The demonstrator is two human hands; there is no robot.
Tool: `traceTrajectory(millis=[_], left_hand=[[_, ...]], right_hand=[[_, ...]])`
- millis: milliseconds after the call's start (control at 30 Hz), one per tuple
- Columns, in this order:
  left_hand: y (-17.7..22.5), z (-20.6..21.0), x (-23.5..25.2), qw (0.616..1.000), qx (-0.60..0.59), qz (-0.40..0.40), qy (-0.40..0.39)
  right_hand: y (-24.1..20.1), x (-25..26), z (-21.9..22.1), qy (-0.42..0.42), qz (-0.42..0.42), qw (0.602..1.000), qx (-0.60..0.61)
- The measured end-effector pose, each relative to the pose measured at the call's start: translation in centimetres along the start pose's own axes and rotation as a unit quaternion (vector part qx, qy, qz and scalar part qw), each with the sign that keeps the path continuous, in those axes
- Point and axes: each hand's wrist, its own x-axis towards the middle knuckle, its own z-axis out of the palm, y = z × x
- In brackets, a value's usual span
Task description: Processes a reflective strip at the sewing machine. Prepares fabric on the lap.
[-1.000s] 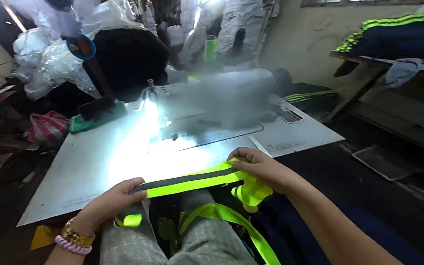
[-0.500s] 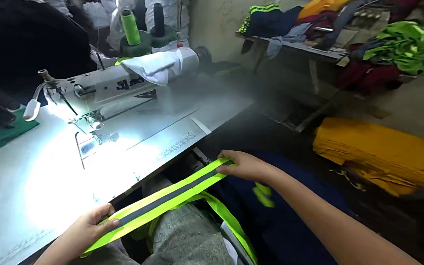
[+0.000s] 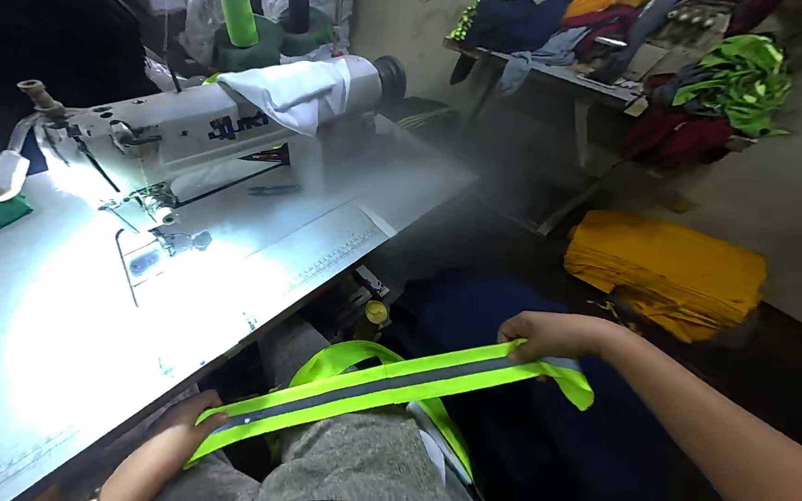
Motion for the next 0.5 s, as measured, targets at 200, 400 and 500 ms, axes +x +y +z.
traceTrajectory(millis=[200, 400, 500], left_hand=[[-3.3, 1.9, 4.0, 0.999, -0.016, 0.016, 0.045], [-3.1, 0.7, 4.2, 0.998, -0.042, -0.025, 0.035], [-4.2, 2.1, 5.5, 0.999, 0.0, -0.037, 0.012]], right_hand=[[7.0, -1.6, 1.9, 0.032, 0.052, 0.99, 0.128], [9.1, -3.1, 5.1, -0.039, 0.088, 0.995, 0.032], [8.1, -2.7, 9.4, -0.092, 0.157, 0.967, -0.177]])
